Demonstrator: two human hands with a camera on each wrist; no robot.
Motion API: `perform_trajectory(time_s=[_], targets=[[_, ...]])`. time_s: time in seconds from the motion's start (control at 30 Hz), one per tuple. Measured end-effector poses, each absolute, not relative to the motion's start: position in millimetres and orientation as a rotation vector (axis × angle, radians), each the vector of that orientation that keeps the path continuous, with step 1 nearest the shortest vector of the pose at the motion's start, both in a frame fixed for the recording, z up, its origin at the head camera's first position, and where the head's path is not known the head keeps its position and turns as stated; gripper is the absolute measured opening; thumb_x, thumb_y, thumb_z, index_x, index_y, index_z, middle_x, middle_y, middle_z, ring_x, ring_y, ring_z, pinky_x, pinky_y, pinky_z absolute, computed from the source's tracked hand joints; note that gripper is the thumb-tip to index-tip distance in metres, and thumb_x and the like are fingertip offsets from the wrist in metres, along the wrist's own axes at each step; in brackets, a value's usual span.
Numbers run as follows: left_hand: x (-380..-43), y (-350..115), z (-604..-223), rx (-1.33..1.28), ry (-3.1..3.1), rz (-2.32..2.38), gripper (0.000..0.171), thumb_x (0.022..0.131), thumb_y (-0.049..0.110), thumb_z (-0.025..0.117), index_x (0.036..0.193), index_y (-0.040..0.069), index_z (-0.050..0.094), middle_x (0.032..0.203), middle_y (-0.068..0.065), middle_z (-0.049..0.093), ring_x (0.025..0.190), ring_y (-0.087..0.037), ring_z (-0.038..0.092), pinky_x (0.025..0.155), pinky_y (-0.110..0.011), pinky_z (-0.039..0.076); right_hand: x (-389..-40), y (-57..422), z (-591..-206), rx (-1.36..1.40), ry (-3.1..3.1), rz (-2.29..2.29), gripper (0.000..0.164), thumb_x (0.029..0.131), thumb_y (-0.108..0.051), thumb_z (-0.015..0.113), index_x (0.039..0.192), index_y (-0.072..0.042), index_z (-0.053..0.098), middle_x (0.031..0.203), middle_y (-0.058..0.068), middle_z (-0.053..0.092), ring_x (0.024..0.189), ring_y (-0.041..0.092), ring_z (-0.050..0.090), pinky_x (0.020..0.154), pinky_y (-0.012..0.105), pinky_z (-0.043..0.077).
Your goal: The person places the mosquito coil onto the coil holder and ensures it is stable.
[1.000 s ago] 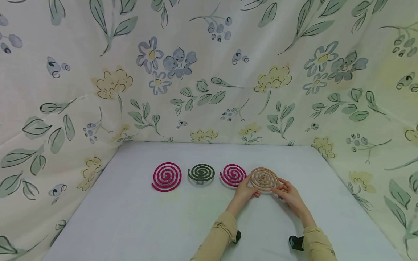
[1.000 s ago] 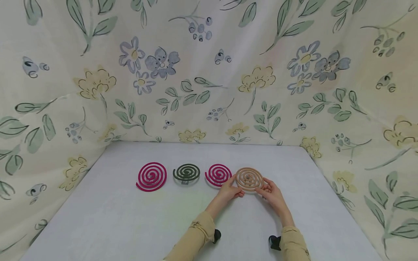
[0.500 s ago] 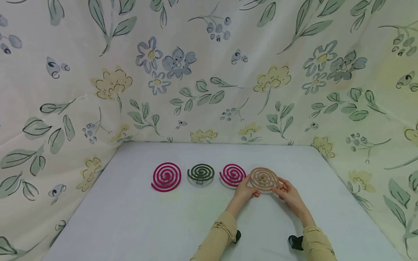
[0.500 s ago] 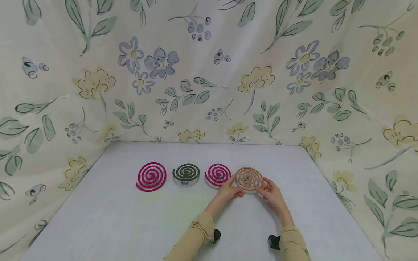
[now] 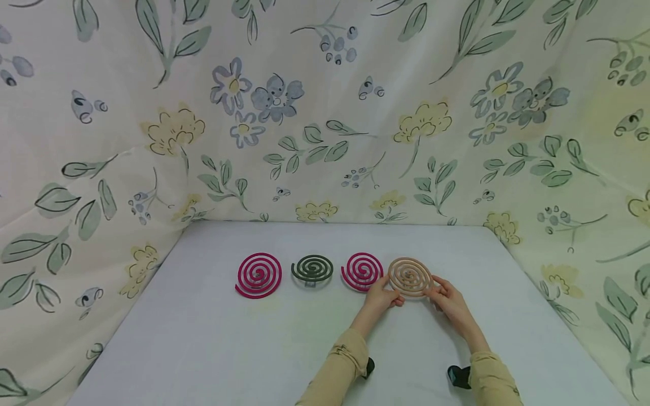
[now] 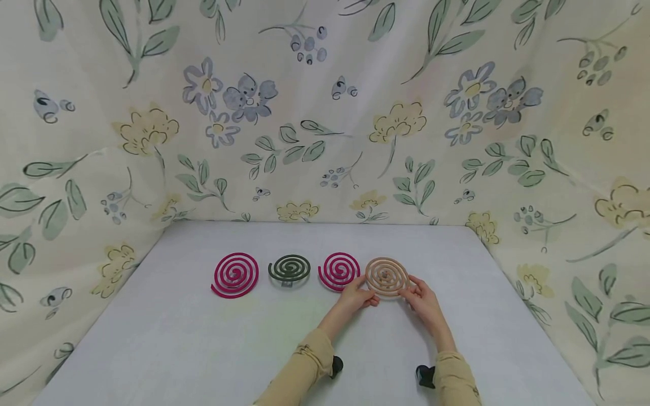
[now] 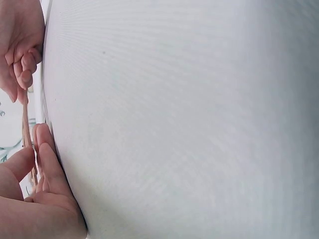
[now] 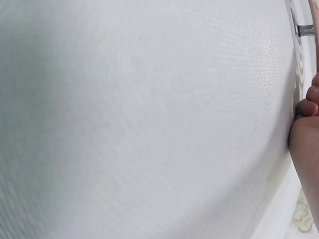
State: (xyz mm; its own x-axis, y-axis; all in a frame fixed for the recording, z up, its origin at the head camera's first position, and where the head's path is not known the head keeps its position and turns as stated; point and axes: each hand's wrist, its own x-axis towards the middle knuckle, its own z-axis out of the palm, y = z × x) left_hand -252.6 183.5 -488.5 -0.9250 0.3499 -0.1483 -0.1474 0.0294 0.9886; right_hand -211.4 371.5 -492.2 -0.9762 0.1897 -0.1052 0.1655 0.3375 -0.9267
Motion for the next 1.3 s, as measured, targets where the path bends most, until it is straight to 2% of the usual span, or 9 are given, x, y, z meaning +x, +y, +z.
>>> perform_trajectory(time_s=[0.4,0.5,0.63,0.77,0.87,0.93,1.03,1.2,1.3], targets=[[-260,179,-496,0.202,2.017,1.946,0.049,0.087,-0.002,0.058,0.135,-0.008,0.045,0.082,-0.028,0.069,0.07,-0.027,0.072,0.056,-0.019,0.052,-219,364,-493,-0.339,-2.578,1.739,0.061,0.095,-0.026,0.056,0.143,0.002,0.031,0.074,-0.013,0.049,0.064,0.002,0.041,0.058,0.021,0.037],[-279,189,-529,0.256,1.976,1.99,0.05,0.087,-0.001,0.061,0.133,-0.01,0.045,0.075,-0.023,0.071,0.065,-0.023,0.071,0.058,-0.023,0.055,-220,364,-494,-0.343,-2.585,1.721,0.061,0.096,-0.026,0.056,0.143,0.002,0.031,0.074,-0.013,0.047,0.065,0.001,0.041,0.06,0.021,0.037],[-315,213,-597,0.362,1.887,2.098,0.055,0.084,-0.002,0.062,0.133,-0.017,0.04,0.063,-0.007,0.069,0.056,-0.013,0.068,0.058,-0.024,0.055,-220,368,-496,-0.34,-2.572,1.714,0.059,0.096,-0.026,0.055,0.143,0.002,0.032,0.072,-0.015,0.048,0.066,0.0,0.042,0.061,0.021,0.037],[-330,229,-633,0.366,1.918,2.092,0.056,0.086,-0.001,0.061,0.132,-0.02,0.036,0.068,-0.007,0.07,0.061,-0.013,0.069,0.062,-0.025,0.056,-220,373,-497,-0.342,-2.538,1.711,0.056,0.096,-0.024,0.056,0.141,0.002,0.035,0.071,-0.02,0.05,0.065,-0.002,0.042,0.059,0.02,0.037],[-325,230,-627,0.309,1.954,1.988,0.054,0.089,0.005,0.063,0.132,-0.015,0.039,0.078,-0.012,0.072,0.07,-0.018,0.071,0.068,-0.027,0.057,-219,377,-496,-0.367,-2.525,1.702,0.055,0.095,-0.026,0.056,0.14,0.001,0.037,0.072,-0.023,0.052,0.066,-0.002,0.044,0.059,0.02,0.038],[-325,227,-629,0.351,1.882,1.989,0.061,0.087,0.007,0.066,0.133,-0.018,0.034,0.077,-0.008,0.072,0.068,-0.015,0.07,0.066,-0.024,0.056,-219,380,-496,-0.379,-2.512,1.706,0.055,0.095,-0.026,0.056,0.139,0.001,0.038,0.073,-0.023,0.053,0.068,-0.003,0.045,0.061,0.019,0.038],[-312,211,-605,0.326,1.774,1.93,0.069,0.087,0.007,0.066,0.138,-0.017,0.026,0.079,-0.006,0.073,0.071,-0.013,0.071,0.068,-0.023,0.055,-219,383,-496,-0.384,-2.491,1.721,0.055,0.095,-0.026,0.057,0.138,0.002,0.038,0.074,-0.024,0.054,0.07,-0.003,0.046,0.062,0.019,0.038],[-256,160,-514,0.217,1.755,1.752,0.058,0.093,0.007,0.058,0.141,-0.008,0.03,0.101,-0.017,0.072,0.086,-0.016,0.071,0.077,-0.024,0.054,-218,386,-496,-0.404,-2.491,1.729,0.056,0.095,-0.028,0.057,0.138,0.001,0.037,0.076,-0.024,0.055,0.071,-0.004,0.047,0.063,0.019,0.038],[-234,135,-482,0.179,1.758,1.652,0.05,0.094,0.006,0.054,0.139,-0.006,0.035,0.109,-0.021,0.068,0.089,-0.015,0.069,0.078,-0.023,0.052,-219,388,-496,-0.419,-2.521,1.702,0.059,0.095,-0.032,0.057,0.14,0.0,0.036,0.077,-0.024,0.055,0.073,-0.004,0.047,0.064,0.019,0.039]])
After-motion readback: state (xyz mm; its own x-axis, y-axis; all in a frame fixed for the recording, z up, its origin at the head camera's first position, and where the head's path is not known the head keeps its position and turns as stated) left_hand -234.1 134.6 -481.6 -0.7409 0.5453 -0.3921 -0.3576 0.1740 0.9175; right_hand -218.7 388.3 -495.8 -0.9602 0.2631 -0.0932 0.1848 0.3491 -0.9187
